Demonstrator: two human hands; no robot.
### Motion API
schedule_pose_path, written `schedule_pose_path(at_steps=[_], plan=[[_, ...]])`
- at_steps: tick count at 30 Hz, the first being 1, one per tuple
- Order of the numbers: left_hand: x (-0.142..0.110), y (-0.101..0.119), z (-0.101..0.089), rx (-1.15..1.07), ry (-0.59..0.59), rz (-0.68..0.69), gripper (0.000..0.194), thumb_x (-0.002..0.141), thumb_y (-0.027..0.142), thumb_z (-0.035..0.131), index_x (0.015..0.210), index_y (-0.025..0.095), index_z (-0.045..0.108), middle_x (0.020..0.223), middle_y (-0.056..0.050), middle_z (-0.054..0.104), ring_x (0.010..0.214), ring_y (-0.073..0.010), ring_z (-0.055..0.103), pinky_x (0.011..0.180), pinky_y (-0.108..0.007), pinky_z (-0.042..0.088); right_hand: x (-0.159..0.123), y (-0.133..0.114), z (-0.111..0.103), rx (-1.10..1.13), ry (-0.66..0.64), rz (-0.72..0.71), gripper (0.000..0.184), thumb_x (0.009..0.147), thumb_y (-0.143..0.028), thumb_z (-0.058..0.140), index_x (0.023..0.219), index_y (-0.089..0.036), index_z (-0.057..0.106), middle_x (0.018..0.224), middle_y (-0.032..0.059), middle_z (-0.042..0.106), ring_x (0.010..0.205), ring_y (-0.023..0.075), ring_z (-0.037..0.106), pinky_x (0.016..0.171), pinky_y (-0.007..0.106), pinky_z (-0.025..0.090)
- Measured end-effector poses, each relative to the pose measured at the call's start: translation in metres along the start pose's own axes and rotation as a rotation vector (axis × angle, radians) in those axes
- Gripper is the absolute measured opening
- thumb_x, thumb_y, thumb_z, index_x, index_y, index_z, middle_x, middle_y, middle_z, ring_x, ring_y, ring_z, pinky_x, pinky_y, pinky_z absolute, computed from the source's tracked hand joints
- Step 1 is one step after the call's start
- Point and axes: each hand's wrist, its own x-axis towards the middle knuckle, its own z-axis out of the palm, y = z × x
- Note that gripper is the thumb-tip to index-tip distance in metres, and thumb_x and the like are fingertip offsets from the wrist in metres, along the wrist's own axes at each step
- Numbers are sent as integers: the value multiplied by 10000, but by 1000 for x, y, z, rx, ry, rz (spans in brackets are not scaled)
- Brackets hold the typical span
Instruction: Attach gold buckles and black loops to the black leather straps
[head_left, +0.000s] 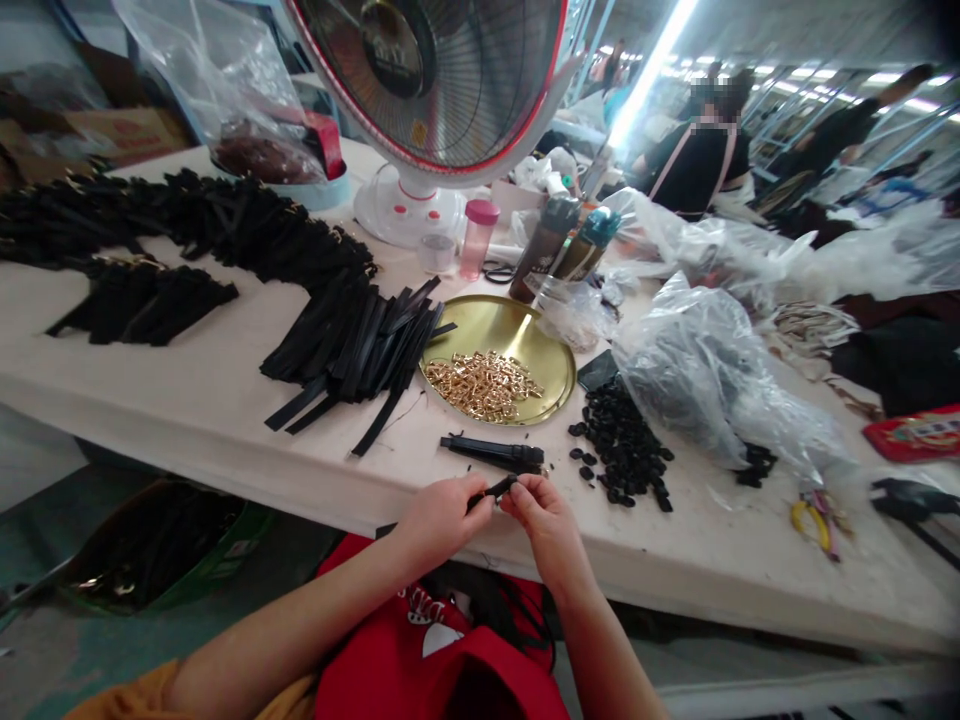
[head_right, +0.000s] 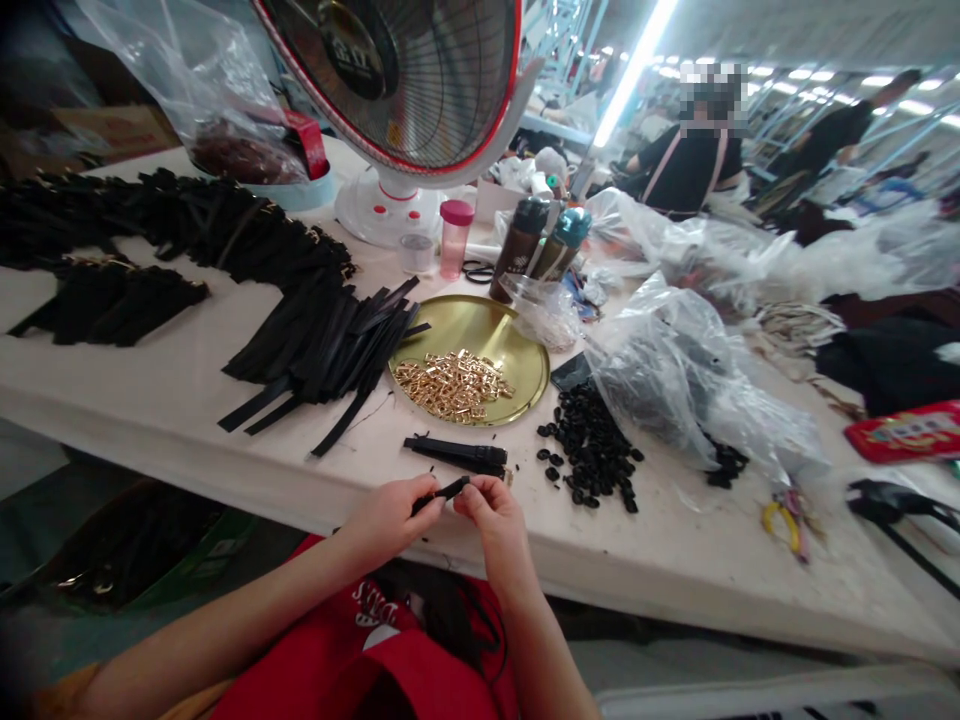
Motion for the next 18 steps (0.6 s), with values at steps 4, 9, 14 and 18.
schedule_pose_path(at_steps=[4, 9, 14, 18], plan=[[2, -1, 2, -110, -45, -12, 214, 826, 310, 364, 728, 184, 506, 629, 18, 511, 606, -124, 485, 545, -210, 299, 1, 0, -2, 137, -79, 79, 219, 657, -353, 699, 753, -189, 589, 697, -27, 574, 617, 96, 536, 637, 244, 458], [3, -2, -1, -53, -88, 13, 209, 819, 290, 368, 718, 182, 515, 629, 23, 521, 599, -118, 478, 540, -210, 287, -3, 1, -3, -170, -33, -152, 185, 725, -374, 624, 773, -197, 598, 684, -10, 577, 634, 122, 522, 644, 270, 439], [5, 1, -8, -2, -119, 65, 221, 821, 290, 370, 694, 177, 511, 620, 16, 517, 598, -121, 477, 548, -216, 286, -4, -4, -6, -380, -1, -292, 190, 718, -360, 620, 837, -212, 613, 729, 4, 599, 663, 148, 544, 648, 289, 438], [7, 5, -2, -120, -114, 64, 212, 820, 271, 370, 747, 176, 545, 643, 18, 530, 623, -118, 488, 560, -209, 314, -2, 1, -5, -193, -102, -87, 224, 698, -368, 644, 850, -205, 626, 697, -11, 600, 620, 122, 537, 653, 277, 439]])
